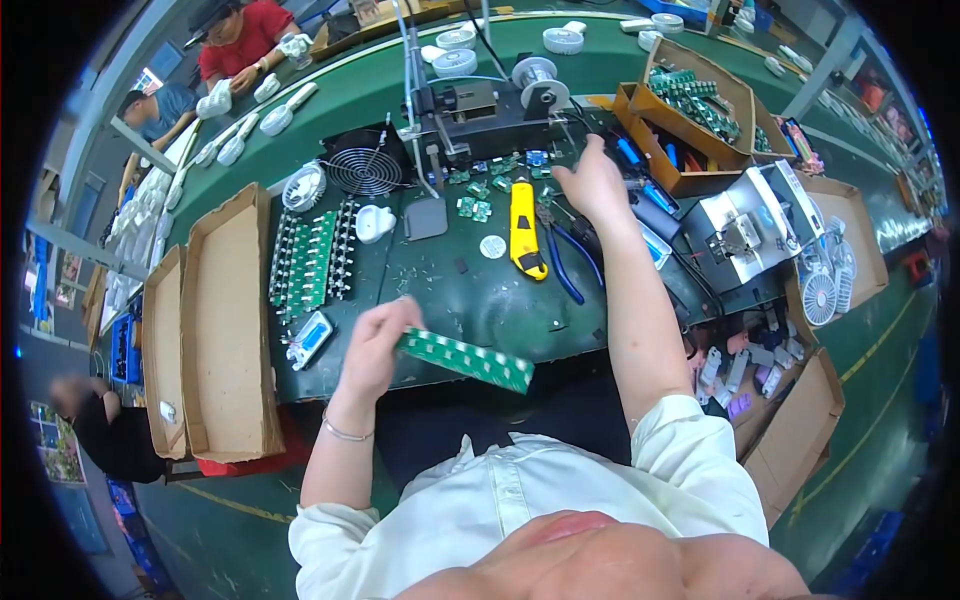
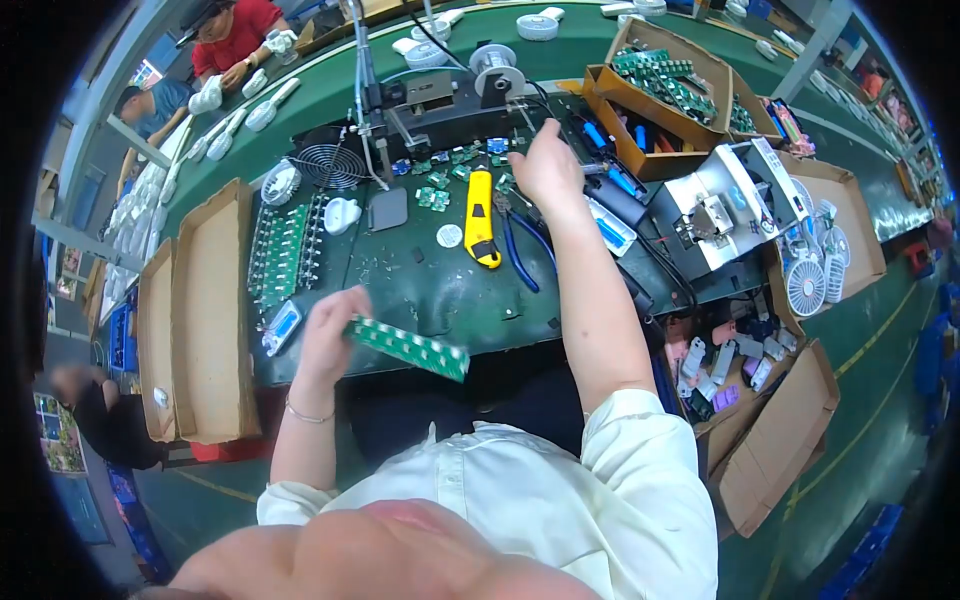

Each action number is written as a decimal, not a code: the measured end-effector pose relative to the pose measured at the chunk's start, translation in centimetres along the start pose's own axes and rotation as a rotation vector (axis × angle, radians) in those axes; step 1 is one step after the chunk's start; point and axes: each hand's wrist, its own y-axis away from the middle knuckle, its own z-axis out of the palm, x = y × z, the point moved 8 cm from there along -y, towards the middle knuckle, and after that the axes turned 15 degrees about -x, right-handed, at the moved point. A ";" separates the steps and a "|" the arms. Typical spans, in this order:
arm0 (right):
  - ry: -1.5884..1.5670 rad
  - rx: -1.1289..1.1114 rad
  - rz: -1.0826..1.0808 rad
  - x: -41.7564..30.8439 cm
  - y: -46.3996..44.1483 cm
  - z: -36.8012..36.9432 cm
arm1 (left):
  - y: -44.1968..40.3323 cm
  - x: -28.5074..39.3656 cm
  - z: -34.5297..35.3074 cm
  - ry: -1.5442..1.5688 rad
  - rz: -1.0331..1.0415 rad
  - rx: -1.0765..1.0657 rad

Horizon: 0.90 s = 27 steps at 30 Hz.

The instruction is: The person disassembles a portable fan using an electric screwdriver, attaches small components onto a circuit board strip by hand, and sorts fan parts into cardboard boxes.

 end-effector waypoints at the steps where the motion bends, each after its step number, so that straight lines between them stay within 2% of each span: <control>1: -0.120 -0.014 -0.045 0.1 0.1 0.2 | -1.6 -0.3 1.4 -0.003 -0.024 -0.075; 2: -0.240 -0.025 -0.094 -0.2 0.3 0.2 | -3.1 -0.5 2.9 -0.008 -0.046 -0.151; 3: -0.352 0.033 -0.149 -0.2 0.2 0.3 | -4.3 -0.7 4.4 0.043 -0.165 -0.223; 4: -0.681 -0.047 -0.173 0.3 -0.3 1.1 | -5.3 -0.9 5.9 0.093 -0.285 -0.293; 6: -1.292 -0.162 -0.264 -0.2 0.4 1.3 | -7.2 -2.4 7.2 0.168 -0.394 -0.386; 8: -1.618 -0.219 -0.404 -0.6 0.6 1.0 | -8.9 -3.6 7.9 0.227 -0.461 -0.464; 9: -1.679 -0.319 -0.437 -1.1 0.9 1.1 | -9.7 -4.1 7.8 0.230 -0.456 -0.468; 11: -1.586 -0.448 -0.482 -2.9 2.8 1.3 | -10.8 -5.0 8.1 0.283 -0.477 -0.518; 12: -1.497 -0.356 -0.417 -2.4 2.4 2.0 | -11.3 -5.2 8.1 0.290 -0.493 -0.502; 14: -0.998 0.117 -0.339 -0.3 1.4 1.0 | -12.0 -5.4 7.9 0.311 -0.496 -0.498; 15: -0.824 0.272 -0.330 0.2 1.6 0.0 | -12.1 -5.7 7.9 0.334 -0.507 -0.496; 17: -0.655 0.361 -0.220 0.9 1.8 -0.3 | -12.1 -6.0 7.5 0.327 -0.447 -0.545; 18: -0.677 0.257 -0.184 0.8 1.3 0.5 | -12.1 -5.9 7.3 0.312 -0.390 -0.586; 20: -1.049 -0.047 -0.097 0.5 1.0 2.7 | -11.5 -6.0 6.6 0.358 -0.349 -0.585; 22: -1.024 -0.052 -0.096 0.1 1.1 2.6 | -11.3 -6.3 6.4 0.469 -0.361 -0.530; 24: -1.161 -0.077 -0.108 0.3 0.9 2.6 | -11.4 -6.6 6.3 0.512 -0.366 -0.508; 25: -1.258 -0.056 -0.167 0.5 0.6 2.5 | -11.2 -6.7 6.3 0.543 -0.387 -0.488; 27: -1.457 -0.208 -0.329 -0.6 1.3 1.6 | -11.5 -5.9 6.3 0.544 -0.340 -0.456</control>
